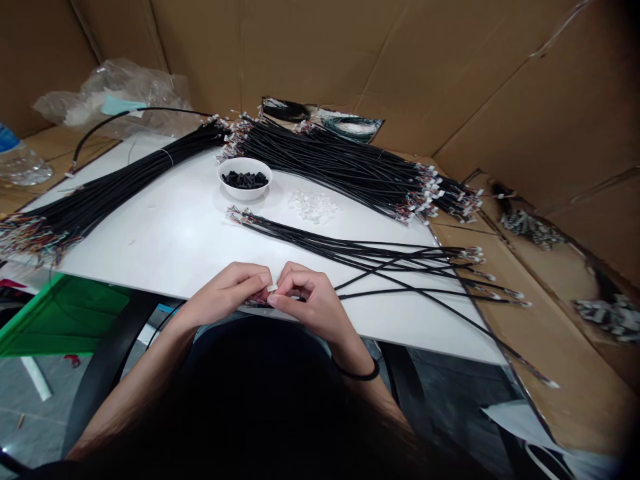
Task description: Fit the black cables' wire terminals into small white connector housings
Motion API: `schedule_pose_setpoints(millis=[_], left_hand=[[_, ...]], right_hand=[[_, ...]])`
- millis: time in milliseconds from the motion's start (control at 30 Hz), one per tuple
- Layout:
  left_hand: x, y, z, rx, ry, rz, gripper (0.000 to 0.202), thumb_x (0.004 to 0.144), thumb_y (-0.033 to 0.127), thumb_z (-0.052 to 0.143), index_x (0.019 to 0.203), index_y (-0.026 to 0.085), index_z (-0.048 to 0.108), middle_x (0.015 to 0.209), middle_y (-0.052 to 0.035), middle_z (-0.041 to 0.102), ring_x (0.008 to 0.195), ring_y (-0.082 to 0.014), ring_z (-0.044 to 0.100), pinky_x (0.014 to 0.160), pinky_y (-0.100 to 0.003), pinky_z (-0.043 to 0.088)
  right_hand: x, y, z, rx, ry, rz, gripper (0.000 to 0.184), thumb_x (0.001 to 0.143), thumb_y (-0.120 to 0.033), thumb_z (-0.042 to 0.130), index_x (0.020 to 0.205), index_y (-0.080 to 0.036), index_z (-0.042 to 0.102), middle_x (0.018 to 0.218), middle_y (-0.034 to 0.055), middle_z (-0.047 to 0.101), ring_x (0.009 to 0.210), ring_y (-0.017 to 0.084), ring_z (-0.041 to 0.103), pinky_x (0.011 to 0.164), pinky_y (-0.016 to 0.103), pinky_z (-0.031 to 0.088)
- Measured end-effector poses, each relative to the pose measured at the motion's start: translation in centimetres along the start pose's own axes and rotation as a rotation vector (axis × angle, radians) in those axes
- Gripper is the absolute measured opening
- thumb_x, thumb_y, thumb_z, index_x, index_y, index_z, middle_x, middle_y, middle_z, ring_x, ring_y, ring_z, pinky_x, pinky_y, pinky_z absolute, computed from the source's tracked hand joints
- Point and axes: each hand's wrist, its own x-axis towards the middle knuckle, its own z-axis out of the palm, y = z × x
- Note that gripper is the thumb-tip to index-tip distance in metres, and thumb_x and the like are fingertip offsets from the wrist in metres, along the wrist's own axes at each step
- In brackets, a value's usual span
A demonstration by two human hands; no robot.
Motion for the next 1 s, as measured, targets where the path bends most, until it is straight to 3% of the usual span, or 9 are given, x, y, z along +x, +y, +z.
schedule_pose_setpoints(millis=[200,533,1000], left_hand=[[-0.17,0.05,0.04,-0.037,-0.006,0.01,0.025,0.088,0.028,0.053,0.067,0.014,0.051,0.064,0.0041,0.04,0.063,-0.0106,0.035,0.058,-0.023,0.027],[-0.19,-0.05,0.23,-0.05,0.045,0.036,0.024,0.087,0.026,0.054,0.067,0.013,0.055,0.061,0.0042,0.045,0.059,-0.0097,0.037,0.057,-0.022,0.028],[-0.08,-0.09,0.17,-0.075,0.023,0.02,0.024,0.089,0.023,0.053,0.067,0.013,0.055,0.063,0.0046,0.047,0.062,-0.0096,0.038,0.058,-0.023,0.029]], right_hand=[[0.01,0.07,0.01,-0.008,0.008,0.003,0.029,0.072,-0.038,0.078,0.061,-0.017,0.061,0.07,-0.0013,0.051,0.061,0.011,0.05,0.057,0.025,0.041],[0.04,-0.15,0.13,-0.037,0.013,0.017,0.026,0.072,-0.033,0.077,0.06,-0.017,0.06,0.07,-0.0011,0.052,0.063,0.012,0.049,0.058,0.026,0.039],[-0.05,-0.09,0.08,-0.047,0.009,0.009,0.015,0.072,-0.02,0.071,0.061,-0.017,0.061,0.07,-0.0011,0.053,0.063,0.011,0.05,0.058,0.026,0.038]])
